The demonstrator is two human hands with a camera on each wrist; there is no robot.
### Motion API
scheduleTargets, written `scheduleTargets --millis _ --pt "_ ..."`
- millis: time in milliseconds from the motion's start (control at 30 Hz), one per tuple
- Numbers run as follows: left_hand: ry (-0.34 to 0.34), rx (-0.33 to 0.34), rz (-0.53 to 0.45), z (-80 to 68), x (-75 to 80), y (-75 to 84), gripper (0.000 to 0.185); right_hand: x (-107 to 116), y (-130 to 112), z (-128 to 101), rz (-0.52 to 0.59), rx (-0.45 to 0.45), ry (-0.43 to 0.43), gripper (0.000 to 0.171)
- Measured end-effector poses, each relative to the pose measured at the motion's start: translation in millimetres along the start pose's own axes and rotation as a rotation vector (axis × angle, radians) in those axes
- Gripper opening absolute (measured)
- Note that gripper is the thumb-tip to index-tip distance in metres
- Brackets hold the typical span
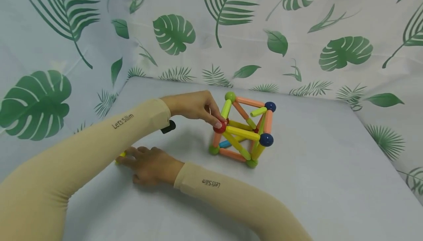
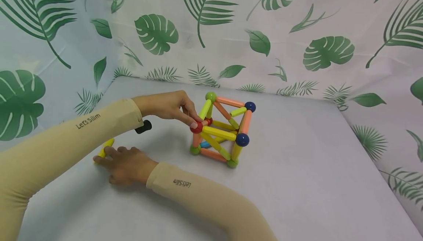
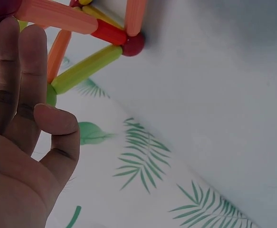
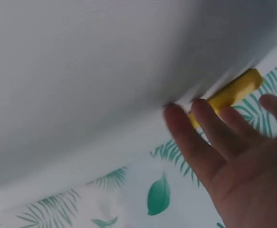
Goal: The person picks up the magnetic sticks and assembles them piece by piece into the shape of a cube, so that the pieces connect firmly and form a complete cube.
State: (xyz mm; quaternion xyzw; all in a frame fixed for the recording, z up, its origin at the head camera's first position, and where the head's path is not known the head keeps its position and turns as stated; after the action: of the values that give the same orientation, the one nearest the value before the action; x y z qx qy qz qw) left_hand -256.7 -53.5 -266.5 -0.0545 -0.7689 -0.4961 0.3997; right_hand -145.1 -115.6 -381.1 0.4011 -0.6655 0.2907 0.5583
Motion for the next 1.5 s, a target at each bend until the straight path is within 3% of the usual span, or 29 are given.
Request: scheduleTargets --millis 167,467,633,733,900,1000,1100,1300,1400,1500 --pt "0.001 -0.007 0.002 2.0 -0.7 1.4 0.023 5.8 0.0 -6.6 -0.184 0.029 0.195 0.053" --pt "0.003 -0.011 0.003 6.3 -4.2 1.0 0.022 3.3 7.5 -6.6 -0.397 0.024 0.217 0.024" --pt "0.018 -0.003 0.012 5.0 -5.7 0.0 0.022 1.7 12.7 -23.1 -0.475 0.042 0.332 0.029" --pt "0.032 0.013 0.032 2.0 -7.3 -0.8 0.024 0.1 13.7 -41.5 -0.450 0.066 0.368 0.031" --pt "0.069 0.023 0.061 -5.7 -11.0 -1.5 0.026 -4.1 12.4 -83.8 -0.368 0.132 0.208 0.016" --pt "0.100 -0.008 0.079 -11.0 -14.2 -0.6 0.027 -7.6 12.8 -115.4 -0.279 0.167 0.135 0.006" --pt "0.123 -0.055 0.085 -16.6 -19.2 2.1 0.025 -11.9 15.0 -145.1 -0.187 0.188 0.093 0.008" --pt "0.179 -0.111 0.125 -27.7 -34.1 15.3 0.025 -20.7 19.5 -194.1 -0.062 0.218 0.070 0.009" --pt "0.227 -0.134 0.193 -32.3 -42.9 22.8 0.024 -19.8 21.5 -213.1 0.056 0.254 0.069 0.008" --pt "0.255 -0.174 0.245 -34.7 -49.9 28.1 0.023 -3.7 26.2 -232.2 0.236 0.278 0.067 0.011"
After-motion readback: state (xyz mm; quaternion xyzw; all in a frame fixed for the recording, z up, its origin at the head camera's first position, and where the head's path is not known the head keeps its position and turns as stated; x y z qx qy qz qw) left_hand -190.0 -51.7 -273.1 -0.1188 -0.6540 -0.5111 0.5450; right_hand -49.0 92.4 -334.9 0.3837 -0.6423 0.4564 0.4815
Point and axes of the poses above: each hand's wrist, its own z-axis towards the middle knuckle, its own x-axis out of the back of the hand, y = z × x, the point moved 3 cm from there along z, towards the middle knuckle, and after that the axes turned 2 degrees about -x, right-handed, at the moved point
